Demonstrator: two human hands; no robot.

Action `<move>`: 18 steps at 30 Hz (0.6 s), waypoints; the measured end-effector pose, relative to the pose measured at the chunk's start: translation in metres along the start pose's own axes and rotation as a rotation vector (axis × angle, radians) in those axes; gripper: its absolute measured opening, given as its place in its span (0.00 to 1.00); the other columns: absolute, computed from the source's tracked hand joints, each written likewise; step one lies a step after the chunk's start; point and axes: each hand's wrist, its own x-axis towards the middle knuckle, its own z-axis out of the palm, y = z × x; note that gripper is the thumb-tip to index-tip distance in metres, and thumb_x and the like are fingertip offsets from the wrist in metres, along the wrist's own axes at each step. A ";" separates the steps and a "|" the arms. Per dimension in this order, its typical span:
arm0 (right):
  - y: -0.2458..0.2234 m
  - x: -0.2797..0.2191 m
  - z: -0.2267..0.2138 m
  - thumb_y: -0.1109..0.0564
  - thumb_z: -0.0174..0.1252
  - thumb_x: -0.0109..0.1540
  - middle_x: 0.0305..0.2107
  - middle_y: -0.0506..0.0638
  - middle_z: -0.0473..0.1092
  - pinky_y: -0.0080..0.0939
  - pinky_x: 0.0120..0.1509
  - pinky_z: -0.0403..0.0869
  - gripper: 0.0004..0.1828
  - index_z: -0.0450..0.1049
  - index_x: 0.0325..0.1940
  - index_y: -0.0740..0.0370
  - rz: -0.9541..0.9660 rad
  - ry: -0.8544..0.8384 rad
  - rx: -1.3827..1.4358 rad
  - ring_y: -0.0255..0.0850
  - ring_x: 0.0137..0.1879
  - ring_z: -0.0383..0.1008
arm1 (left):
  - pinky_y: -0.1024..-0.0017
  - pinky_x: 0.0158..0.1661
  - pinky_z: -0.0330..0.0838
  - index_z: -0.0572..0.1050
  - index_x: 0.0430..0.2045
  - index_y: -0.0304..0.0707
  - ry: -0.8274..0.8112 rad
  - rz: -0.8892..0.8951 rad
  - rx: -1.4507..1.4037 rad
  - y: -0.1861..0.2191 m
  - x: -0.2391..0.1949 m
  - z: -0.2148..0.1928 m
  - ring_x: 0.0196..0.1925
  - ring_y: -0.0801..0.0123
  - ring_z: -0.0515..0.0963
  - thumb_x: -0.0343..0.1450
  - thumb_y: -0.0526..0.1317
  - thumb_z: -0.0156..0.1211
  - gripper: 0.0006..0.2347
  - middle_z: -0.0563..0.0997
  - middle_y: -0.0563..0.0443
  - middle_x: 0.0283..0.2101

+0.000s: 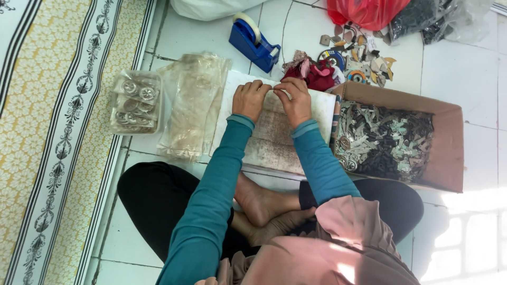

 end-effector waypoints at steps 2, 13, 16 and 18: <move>0.019 -0.002 0.018 0.58 0.70 0.63 0.45 0.50 0.72 0.51 0.55 0.74 0.04 0.83 0.41 0.52 -0.074 -0.040 -0.163 0.50 0.54 0.72 | 0.64 0.43 0.76 0.76 0.36 0.51 -0.032 0.068 0.087 -0.021 -0.002 0.015 0.41 0.64 0.82 0.74 0.37 0.61 0.03 0.77 0.55 0.36; 0.022 -0.030 0.016 0.45 0.66 0.65 0.60 0.47 0.67 0.55 0.62 0.68 0.05 0.83 0.43 0.42 -0.019 -0.244 -0.411 0.54 0.69 0.62 | 0.53 0.55 0.64 0.79 0.35 0.48 -0.472 0.129 0.134 -0.030 -0.008 0.003 0.55 0.57 0.77 0.71 0.34 0.62 0.04 0.77 0.51 0.44; 0.035 -0.033 0.003 0.44 0.65 0.65 0.61 0.45 0.66 0.54 0.63 0.67 0.05 0.82 0.44 0.39 -0.025 -0.265 -0.418 0.51 0.71 0.60 | 0.51 0.58 0.60 0.80 0.38 0.46 -0.544 0.068 0.109 -0.025 -0.004 -0.007 0.57 0.56 0.76 0.71 0.32 0.62 0.06 0.76 0.49 0.46; 0.041 -0.036 -0.018 0.49 0.66 0.65 0.60 0.45 0.66 0.53 0.62 0.68 0.05 0.82 0.45 0.40 -0.013 -0.215 -0.367 0.51 0.69 0.62 | 0.49 0.60 0.58 0.80 0.40 0.46 -0.581 0.004 0.124 -0.022 -0.004 -0.002 0.59 0.53 0.75 0.70 0.33 0.64 0.08 0.76 0.47 0.48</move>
